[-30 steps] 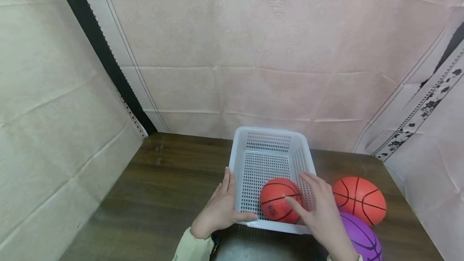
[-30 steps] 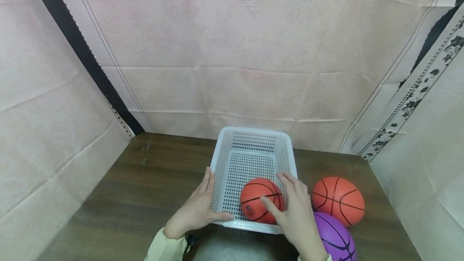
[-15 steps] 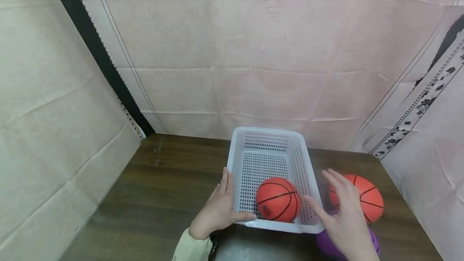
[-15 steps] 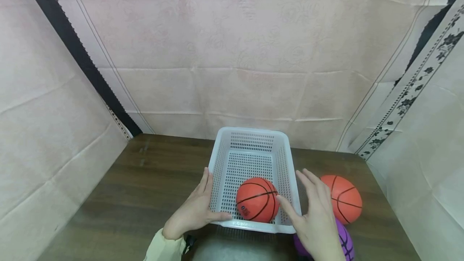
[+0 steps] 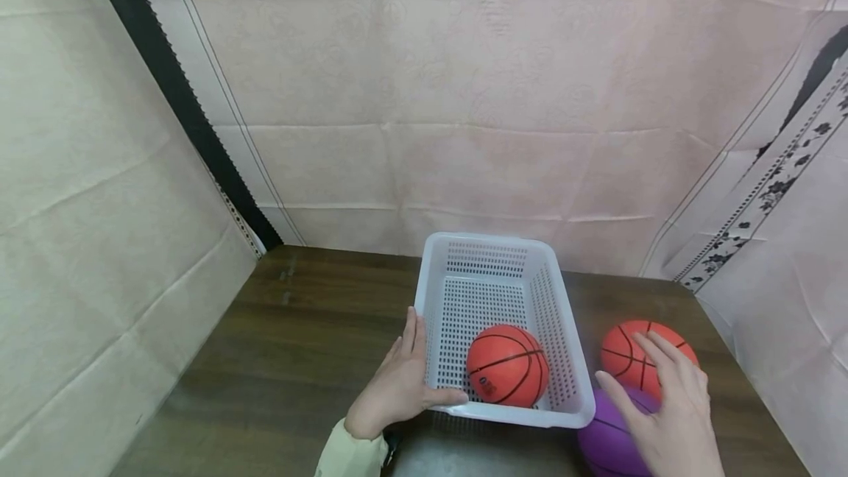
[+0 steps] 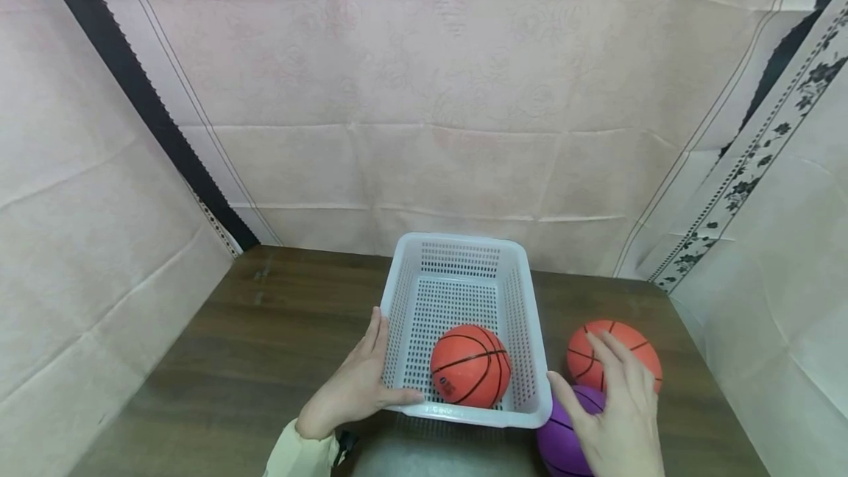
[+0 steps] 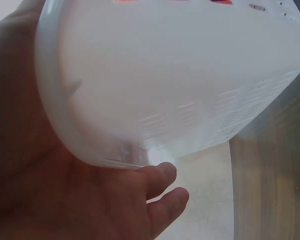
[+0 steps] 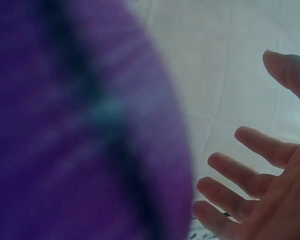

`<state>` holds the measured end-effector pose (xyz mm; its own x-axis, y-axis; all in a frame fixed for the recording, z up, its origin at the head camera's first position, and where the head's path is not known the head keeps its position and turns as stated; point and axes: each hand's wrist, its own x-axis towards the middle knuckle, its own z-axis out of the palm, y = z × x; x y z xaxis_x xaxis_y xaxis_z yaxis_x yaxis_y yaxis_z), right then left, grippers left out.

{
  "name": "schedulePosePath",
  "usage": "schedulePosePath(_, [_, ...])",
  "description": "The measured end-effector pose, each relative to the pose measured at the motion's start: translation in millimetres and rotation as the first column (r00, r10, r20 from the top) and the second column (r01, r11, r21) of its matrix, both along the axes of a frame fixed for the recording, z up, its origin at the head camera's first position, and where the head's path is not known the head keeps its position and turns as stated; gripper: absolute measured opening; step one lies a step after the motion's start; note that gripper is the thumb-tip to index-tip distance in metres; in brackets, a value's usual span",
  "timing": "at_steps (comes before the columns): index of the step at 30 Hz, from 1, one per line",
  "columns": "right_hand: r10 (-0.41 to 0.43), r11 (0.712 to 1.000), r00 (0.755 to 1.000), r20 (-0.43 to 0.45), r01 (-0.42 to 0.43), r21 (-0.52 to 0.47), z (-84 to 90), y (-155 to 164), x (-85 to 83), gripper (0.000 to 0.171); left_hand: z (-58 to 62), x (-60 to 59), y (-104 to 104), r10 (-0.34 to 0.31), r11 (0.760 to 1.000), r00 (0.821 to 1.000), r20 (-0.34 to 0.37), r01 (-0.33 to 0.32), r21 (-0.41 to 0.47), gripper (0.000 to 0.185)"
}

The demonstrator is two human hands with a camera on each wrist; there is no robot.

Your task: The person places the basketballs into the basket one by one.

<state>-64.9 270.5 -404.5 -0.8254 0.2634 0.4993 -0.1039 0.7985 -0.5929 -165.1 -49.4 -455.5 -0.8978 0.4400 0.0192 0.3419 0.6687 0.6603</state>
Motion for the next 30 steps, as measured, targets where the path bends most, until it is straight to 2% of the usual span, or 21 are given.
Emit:
schedulePosePath(6, [-0.062, 0.998, 0.996, 0.063, 0.062, 0.007, -13.7, 11.2, 6.0, 0.073, -1.1, 0.1, 0.3, -0.002, 1.000, 1.000, 0.007, 0.002, -0.003, 0.129])
schedulePosePath(21, [-0.077, 0.997, 0.974, 0.214, 0.078, 0.004, -41.0, 24.7, 7.3, 0.079, 3.3, 1.0, 0.0, 0.005, 1.000, 1.000, 0.007, -0.005, 0.011, 0.129])
schedulePosePath(30, [-0.130, 0.991, 0.941, 0.312, 0.118, 0.057, -46.7, 24.1, 6.6, 0.086, -0.8, -1.8, 0.0, 0.017, 1.000, 0.999, 0.037, -0.018, 0.008, 0.131])
